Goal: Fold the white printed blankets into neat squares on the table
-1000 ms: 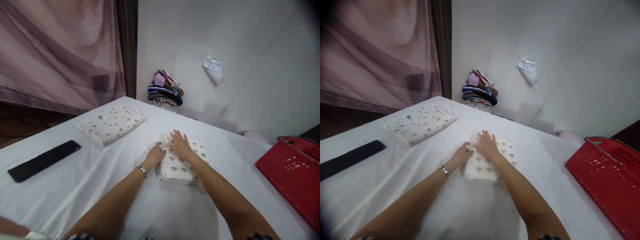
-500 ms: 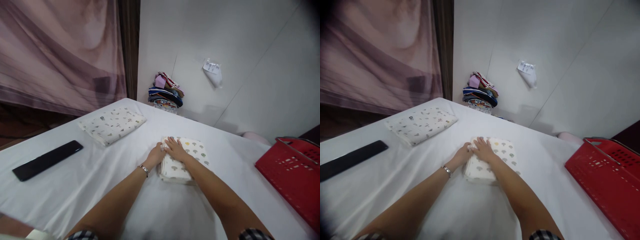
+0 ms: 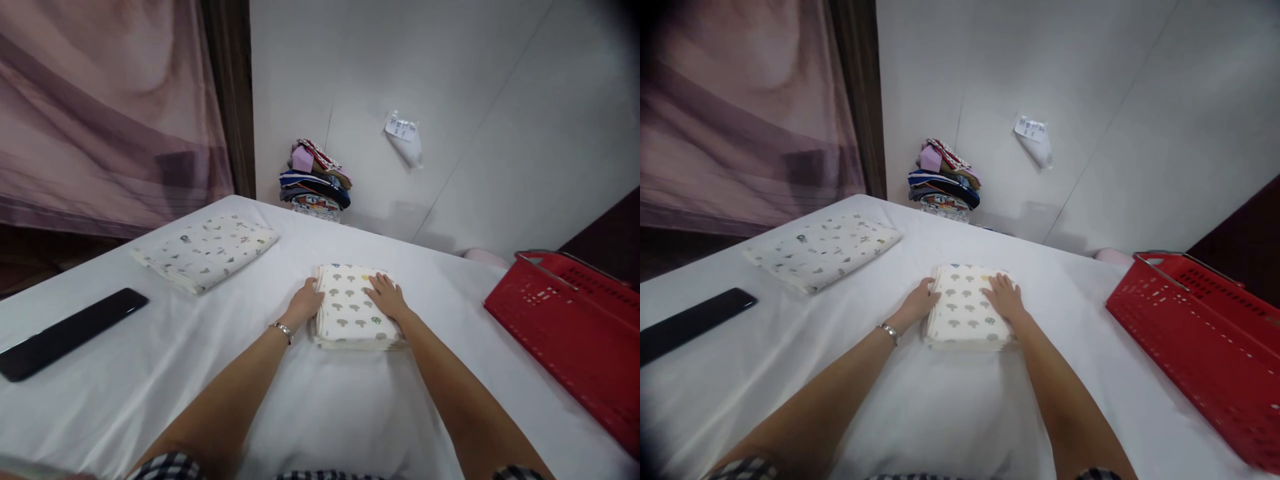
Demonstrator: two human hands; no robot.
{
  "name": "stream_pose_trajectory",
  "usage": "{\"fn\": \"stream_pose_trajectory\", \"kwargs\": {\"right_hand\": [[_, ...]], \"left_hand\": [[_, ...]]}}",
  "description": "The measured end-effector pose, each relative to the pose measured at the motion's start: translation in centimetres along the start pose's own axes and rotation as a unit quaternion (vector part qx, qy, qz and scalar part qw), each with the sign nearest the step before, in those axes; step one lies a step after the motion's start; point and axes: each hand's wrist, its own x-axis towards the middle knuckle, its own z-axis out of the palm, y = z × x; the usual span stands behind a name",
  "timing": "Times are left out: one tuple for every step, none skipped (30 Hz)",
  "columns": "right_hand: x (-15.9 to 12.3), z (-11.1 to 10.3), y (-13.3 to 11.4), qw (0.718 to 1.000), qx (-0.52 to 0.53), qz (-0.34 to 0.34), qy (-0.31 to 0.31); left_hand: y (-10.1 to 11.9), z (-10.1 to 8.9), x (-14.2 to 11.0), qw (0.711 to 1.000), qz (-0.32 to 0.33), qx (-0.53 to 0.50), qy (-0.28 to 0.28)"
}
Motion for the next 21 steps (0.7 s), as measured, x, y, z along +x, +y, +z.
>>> {"fn": "stream_pose_trajectory", "kwargs": {"right_hand": [[0.0,-0.2,0.0,1.0,0.009,0.001,0.0],[-0.3,-0.5,0.0,1.0,0.019,0.001,0.001],[-0.7,-0.7,0.1,1.0,0.026,0.002,0.004],[-1.3,-0.9,0.1,0.999,0.03,0.005,0.011],[-2.2,-1.0,0.2,0.999,0.03,0.008,0.022],[-3.1,-1.0,0.3,0.999,0.028,0.01,0.033],[-4.1,-0.9,0.4,0.999,0.025,0.007,0.038],[-5.1,-0.6,0.5,0.999,0.02,0.002,0.037],[-6.0,-0.2,0.5,0.999,0.013,-0.006,0.033],[-6.7,0.2,0.6,0.999,0.005,-0.015,0.028],[-7.2,0.6,0.6,0.999,-0.003,-0.021,0.024],[-7.5,1.0,0.7,0.999,-0.009,-0.022,0.025],[-7.7,1.3,0.7,0.999,-0.014,-0.021,0.03],[-7.8,1.5,0.7,0.999,-0.016,-0.019,0.036],[-7.7,1.6,0.7,0.999,-0.015,-0.018,0.041],[-7.7,1.6,0.7,0.999,-0.012,-0.019,0.045],[-7.6,1.6,0.6,0.998,-0.01,-0.021,0.05],[-7.6,1.6,0.5,0.998,-0.009,-0.023,0.054],[-7.6,1.5,0.5,0.998,-0.009,-0.025,0.058],[-7.6,1.4,0.4,0.998,-0.011,-0.027,0.062],[-7.7,1.4,0.3,0.998,-0.014,-0.027,0.063]], "left_hand": [[0.0,0.0,0.0,1.0,-0.001,-0.001,-0.001],[-0.1,0.0,0.0,1.0,-0.003,-0.002,-0.003],[-0.1,0.0,0.1,1.0,-0.002,-0.003,-0.005],[-0.1,0.0,0.1,1.0,-0.003,-0.003,-0.007],[-0.2,0.0,0.1,1.0,-0.002,-0.004,-0.008],[-0.2,0.0,0.1,1.0,-0.001,-0.005,-0.008],[-0.2,0.0,0.1,1.0,0.0,-0.004,-0.008],[-0.1,0.0,0.1,1.0,0.0,-0.002,-0.006],[0.0,-0.1,0.0,1.0,0.001,0.002,-0.004],[0.1,-0.1,-0.1,1.0,0.001,0.005,-0.003],[0.2,-0.1,-0.2,1.0,0.002,0.009,-0.002],[0.3,0.0,-0.3,1.0,0.002,0.011,-0.002],[0.3,0.0,-0.5,1.0,0.003,0.011,-0.001],[0.4,0.0,-0.6,1.0,0.004,0.009,0.002],[0.3,0.1,-0.7,1.0,0.002,0.004,0.006],[0.3,0.1,-0.8,1.0,0.0,-0.004,0.009],[0.3,0.0,-0.8,1.0,-0.005,-0.013,0.01],[0.3,-0.1,-0.7,1.0,-0.011,-0.021,0.008],[0.4,-0.3,-0.7,1.0,-0.019,-0.023,0.004],[0.6,-0.6,-0.7,1.0,-0.027,-0.017,0.001],[0.9,-0.9,-0.8,1.0,-0.03,0.0,0.003]]}}
